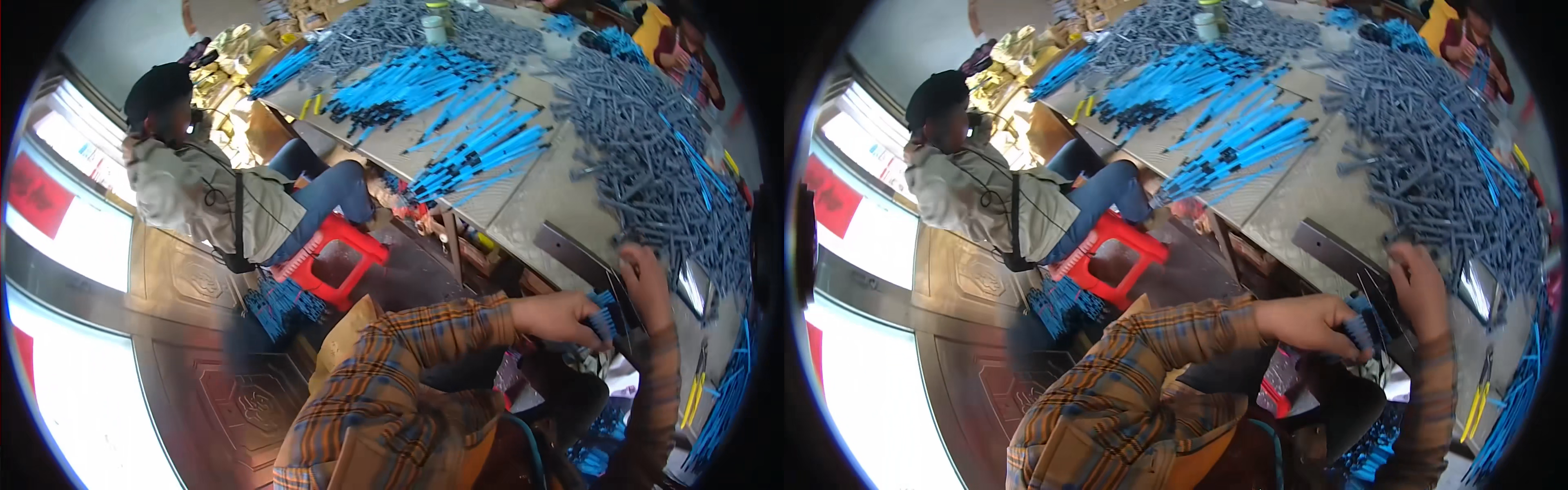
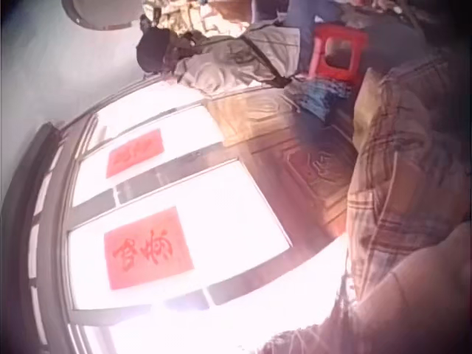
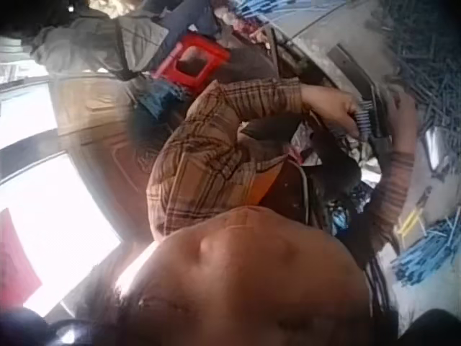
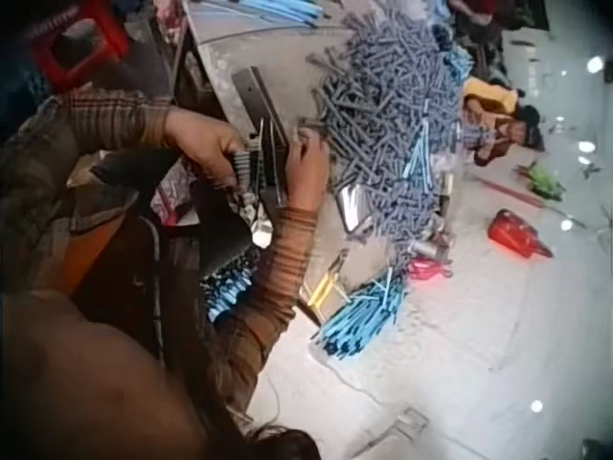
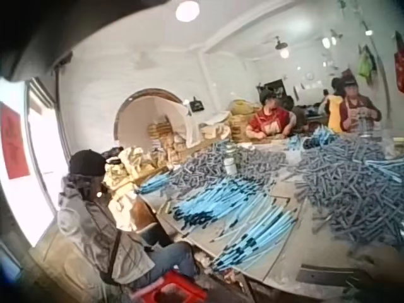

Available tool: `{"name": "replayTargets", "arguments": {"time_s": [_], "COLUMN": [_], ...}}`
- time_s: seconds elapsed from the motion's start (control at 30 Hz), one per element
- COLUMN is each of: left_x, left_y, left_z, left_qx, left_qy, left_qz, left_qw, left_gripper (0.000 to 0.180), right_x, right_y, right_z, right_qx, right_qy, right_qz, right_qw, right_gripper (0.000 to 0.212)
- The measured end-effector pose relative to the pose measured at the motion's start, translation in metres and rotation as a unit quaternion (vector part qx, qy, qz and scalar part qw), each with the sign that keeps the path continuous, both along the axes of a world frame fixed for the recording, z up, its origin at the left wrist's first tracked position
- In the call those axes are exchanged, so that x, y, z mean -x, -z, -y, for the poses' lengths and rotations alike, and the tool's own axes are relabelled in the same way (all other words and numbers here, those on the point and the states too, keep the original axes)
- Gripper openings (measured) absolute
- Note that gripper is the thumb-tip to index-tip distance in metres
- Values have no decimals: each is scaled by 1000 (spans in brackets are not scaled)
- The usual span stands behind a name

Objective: The person assembles umbrella components by aligning plastic ribs on a metal jig, attaching them onto a plastic hub, trimming the wire with pliers, and fitting additional ribs onto the jig by hand.

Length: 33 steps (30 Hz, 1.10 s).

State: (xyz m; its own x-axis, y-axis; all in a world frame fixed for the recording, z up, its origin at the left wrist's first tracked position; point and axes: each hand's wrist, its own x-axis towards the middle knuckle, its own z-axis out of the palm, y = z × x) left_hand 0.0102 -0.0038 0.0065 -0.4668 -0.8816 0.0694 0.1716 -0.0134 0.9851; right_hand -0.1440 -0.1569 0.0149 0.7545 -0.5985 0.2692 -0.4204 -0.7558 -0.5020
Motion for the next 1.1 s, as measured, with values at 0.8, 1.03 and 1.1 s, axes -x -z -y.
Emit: {"name": "replayTargets", "arguments": {"time_s": [0.8, 1.03, 1.1], "left_x": [1, 19, 24], "left_y": [-5, 3, -1], "left_z": [-24, -105, -119], "left_qx": [37, -62, -50], "left_qy": [86, 188, 207], "left_qz": [4, 52, 54], "left_qw": [996, 979, 976], "left_gripper": [19, 20, 21], "right_x": [26, 65, 79], "right_y": [-85, -46, -11], "right_z": [-52, -151, -169], "right_qx": [285, 72, -59], "right_qy": [-217, -199, -195], "right_qz": [-241, -394, -363], "right_qw": [902, 894, 909], "right_gripper": [26, 11, 19]}}
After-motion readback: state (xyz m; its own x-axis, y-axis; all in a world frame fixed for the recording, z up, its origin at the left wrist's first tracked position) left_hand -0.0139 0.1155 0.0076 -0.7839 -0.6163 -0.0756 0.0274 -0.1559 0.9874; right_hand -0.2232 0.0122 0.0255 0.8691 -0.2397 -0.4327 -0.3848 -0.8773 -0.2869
